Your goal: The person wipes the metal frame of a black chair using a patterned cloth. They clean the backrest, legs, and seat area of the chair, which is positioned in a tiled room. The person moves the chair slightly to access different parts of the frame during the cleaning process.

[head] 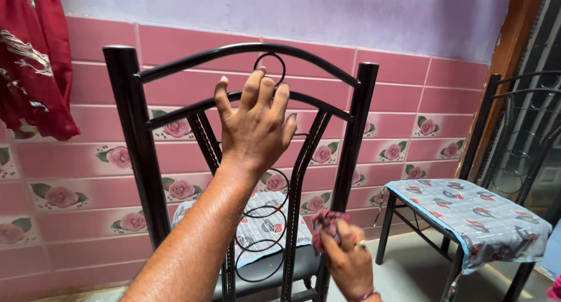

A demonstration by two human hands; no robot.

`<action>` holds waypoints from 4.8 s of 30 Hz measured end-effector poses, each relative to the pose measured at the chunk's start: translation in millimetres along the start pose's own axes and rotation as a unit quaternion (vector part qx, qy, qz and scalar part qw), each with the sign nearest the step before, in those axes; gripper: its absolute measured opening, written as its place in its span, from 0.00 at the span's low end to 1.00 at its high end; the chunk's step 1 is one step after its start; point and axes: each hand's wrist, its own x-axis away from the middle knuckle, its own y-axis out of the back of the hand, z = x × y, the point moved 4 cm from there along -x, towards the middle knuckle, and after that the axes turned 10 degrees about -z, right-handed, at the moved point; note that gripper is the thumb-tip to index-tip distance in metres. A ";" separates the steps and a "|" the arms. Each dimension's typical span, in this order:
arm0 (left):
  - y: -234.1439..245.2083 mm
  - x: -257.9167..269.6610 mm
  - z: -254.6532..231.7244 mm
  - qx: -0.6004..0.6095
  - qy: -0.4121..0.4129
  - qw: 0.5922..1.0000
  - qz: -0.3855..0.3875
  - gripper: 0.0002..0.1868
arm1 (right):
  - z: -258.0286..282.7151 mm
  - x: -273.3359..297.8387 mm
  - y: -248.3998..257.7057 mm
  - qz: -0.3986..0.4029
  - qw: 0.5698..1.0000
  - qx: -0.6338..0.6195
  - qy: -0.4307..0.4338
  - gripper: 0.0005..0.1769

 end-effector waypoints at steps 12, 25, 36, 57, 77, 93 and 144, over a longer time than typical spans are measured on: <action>-6.1 2.6 1.2 -0.019 -0.003 1.000 0.009 0.25 | 32.6 58.3 -22.8 0.237 0.944 -0.115 -0.200 0.37; -3.4 6.9 -3.2 -0.026 0.006 0.999 0.043 0.30 | 43.2 105.6 -79.6 0.286 0.944 -0.061 -0.155 0.26; 47.6 204.3 -50.3 0.054 0.019 0.982 0.180 0.38 | 28.8 67.8 -9.3 0.220 0.941 -0.104 -0.235 0.36; 56.5 226.5 14.9 0.312 0.637 0.696 0.104 0.24 | 117.3 -179.8 55.2 -0.125 0.944 -0.302 -0.050 0.26; 82.7 67.8 84.4 0.000 0.279 0.955 -0.096 0.37 | 162.1 -250.2 29.7 -0.172 0.963 -0.204 0.035 0.16; 54.7 115.8 110.9 -0.005 0.314 0.949 -0.025 0.35 | 161.1 -220.7 11.2 -0.116 0.981 -0.156 0.021 0.11; 56.5 119.7 114.1 0.017 0.304 0.952 -0.009 0.36 | 112.0 -245.1 19.7 -0.064 0.991 -0.109 -0.048 0.15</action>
